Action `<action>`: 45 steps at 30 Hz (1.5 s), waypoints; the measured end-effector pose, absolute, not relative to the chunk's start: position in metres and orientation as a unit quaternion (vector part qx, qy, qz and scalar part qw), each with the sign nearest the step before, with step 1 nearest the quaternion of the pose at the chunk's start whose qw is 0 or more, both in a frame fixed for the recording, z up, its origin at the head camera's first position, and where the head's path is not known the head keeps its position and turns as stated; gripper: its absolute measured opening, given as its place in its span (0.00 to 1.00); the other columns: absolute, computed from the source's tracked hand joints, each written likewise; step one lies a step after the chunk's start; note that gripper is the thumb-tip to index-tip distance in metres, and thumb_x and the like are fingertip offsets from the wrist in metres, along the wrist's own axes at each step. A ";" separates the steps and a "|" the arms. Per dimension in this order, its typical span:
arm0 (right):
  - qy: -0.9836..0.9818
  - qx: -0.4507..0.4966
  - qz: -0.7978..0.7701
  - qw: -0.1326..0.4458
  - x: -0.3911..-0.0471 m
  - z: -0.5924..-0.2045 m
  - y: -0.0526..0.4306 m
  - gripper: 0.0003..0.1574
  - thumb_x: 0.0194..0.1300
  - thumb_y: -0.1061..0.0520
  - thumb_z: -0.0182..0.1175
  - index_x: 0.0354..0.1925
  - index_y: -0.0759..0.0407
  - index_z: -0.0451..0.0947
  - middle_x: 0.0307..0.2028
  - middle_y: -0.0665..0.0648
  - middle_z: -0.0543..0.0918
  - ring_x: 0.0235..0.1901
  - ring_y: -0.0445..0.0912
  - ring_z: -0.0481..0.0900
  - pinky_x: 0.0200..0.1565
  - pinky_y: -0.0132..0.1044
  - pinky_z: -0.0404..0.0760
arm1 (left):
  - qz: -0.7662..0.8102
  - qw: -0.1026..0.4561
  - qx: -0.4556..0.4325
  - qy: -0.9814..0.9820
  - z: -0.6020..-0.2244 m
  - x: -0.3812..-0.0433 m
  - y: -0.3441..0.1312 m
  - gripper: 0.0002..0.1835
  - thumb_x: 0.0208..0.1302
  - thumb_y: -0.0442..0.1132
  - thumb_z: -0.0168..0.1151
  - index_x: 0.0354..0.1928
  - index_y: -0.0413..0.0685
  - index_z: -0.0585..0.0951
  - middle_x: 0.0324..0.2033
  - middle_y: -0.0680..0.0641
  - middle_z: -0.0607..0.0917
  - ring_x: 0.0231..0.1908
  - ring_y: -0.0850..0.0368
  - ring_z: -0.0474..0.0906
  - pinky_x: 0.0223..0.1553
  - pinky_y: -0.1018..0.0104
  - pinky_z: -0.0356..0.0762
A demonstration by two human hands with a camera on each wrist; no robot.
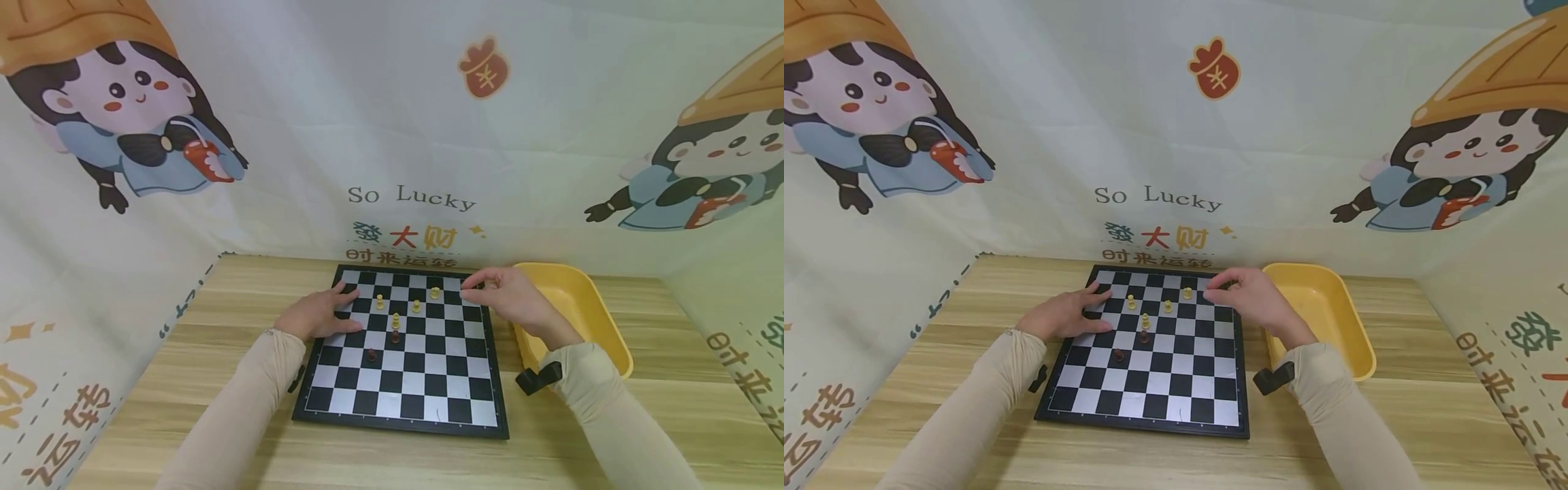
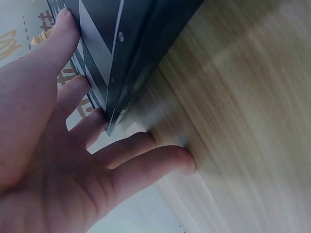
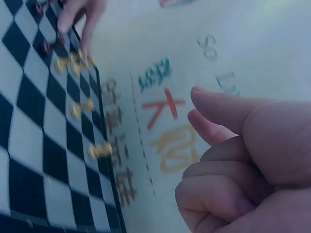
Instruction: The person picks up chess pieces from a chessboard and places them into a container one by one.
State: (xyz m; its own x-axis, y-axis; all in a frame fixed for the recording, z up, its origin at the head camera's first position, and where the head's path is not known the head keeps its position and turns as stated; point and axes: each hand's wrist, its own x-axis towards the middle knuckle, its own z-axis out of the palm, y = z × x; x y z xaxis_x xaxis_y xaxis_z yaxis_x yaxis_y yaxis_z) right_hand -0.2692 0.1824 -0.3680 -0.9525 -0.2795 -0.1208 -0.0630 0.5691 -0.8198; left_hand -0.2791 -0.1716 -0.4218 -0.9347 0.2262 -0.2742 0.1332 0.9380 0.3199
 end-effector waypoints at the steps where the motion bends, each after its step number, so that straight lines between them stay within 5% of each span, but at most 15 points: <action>1: 0.877 -0.101 -0.453 0.121 -0.268 -0.369 0.177 0.17 0.67 0.48 0.67 0.51 0.53 0.84 0.14 0.45 0.62 0.14 0.43 0.60 0.21 0.31 0.60 | 0.150 0.156 0.091 0.972 -0.422 -0.279 -0.172 0.45 0.64 0.63 0.66 0.79 0.62 0.61 0.82 0.45 0.51 0.78 0.33 0.54 0.76 0.38 0.60; 45: 0.813 -0.215 -0.504 0.196 -0.224 -0.438 0.058 0.24 0.65 0.51 0.70 0.57 0.57 0.82 0.12 0.46 0.66 0.11 0.39 0.60 0.17 0.29 0.57 | 0.135 0.157 0.087 0.975 -0.422 -0.279 -0.172 0.44 0.65 0.64 0.65 0.79 0.64 0.61 0.82 0.46 0.52 0.78 0.33 0.56 0.75 0.37 0.62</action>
State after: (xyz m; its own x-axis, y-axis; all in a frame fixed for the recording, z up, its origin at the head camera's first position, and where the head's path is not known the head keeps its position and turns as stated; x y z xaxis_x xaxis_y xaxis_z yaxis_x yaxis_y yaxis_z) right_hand -0.2235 0.0581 -0.4380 -0.8303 -0.5478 -0.1025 -0.1514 0.3987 -0.9045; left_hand -0.2793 -0.1715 -0.4217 -0.9359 0.2113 -0.2819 0.1267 0.9485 0.2903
